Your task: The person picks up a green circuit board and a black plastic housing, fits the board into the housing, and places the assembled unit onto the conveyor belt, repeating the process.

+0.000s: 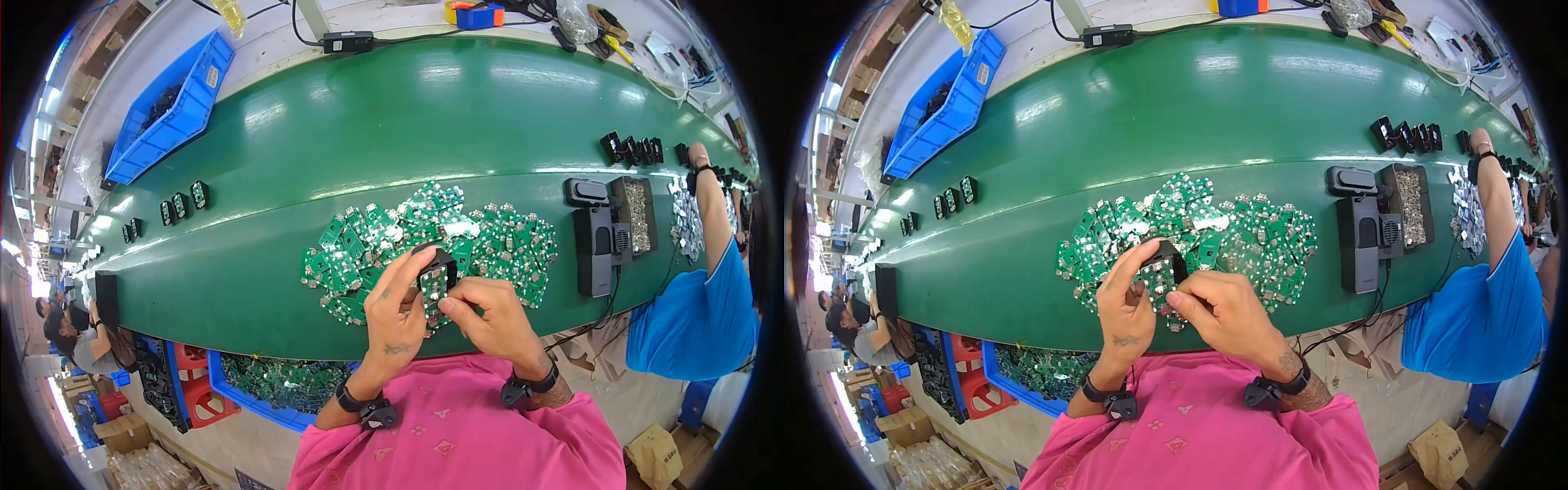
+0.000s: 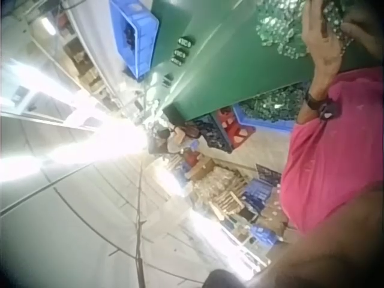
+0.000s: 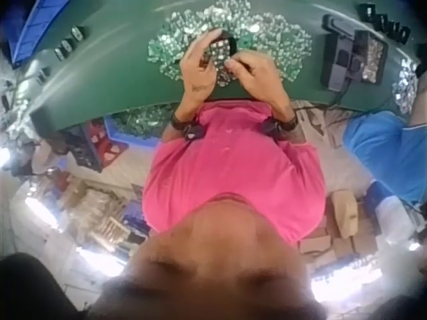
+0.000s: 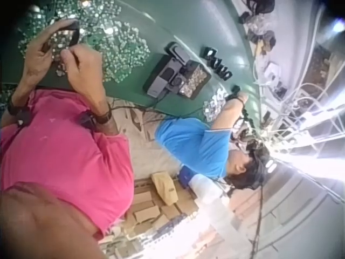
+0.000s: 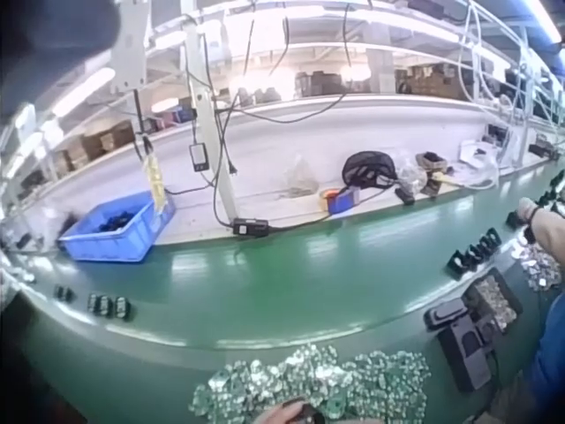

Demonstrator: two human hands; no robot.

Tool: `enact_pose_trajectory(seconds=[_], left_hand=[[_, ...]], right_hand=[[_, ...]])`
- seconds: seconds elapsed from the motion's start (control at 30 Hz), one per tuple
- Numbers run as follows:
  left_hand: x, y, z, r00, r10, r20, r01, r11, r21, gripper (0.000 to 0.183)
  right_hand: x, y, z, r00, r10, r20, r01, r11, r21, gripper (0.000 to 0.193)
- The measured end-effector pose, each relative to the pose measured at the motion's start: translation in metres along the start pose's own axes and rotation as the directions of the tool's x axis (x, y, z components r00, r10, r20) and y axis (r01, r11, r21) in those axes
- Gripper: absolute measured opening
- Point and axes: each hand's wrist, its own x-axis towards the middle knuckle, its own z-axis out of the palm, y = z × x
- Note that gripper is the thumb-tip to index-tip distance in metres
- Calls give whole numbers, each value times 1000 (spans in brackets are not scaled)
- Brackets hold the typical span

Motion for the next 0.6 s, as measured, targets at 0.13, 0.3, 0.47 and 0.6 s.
enact_pose_trajectory(seconds=[0.13, 0.3, 0.47, 0.6], left_hand=[[-3, 0, 0, 986, -166, -12, 164, 982, -89, 54], [-2, -5, -1, 991, -134, 18, 134, 963, -234, 54], [4, 4, -13, 946, -274, 175, 325, 808, -492, 52], [4, 2, -9, 953, -270, 138, 303, 850, -432, 44]], right_hand=[[2, 1, -1, 998, 26, -48, -25, 999, 29, 15], [2, 5, 5, 994, 24, -109, -23, 1000, 6, 14], [1, 8, 6, 980, -53, -190, 35, 995, -98, 16], [1, 6, 11, 977, -66, -203, 38, 990, -138, 15]])
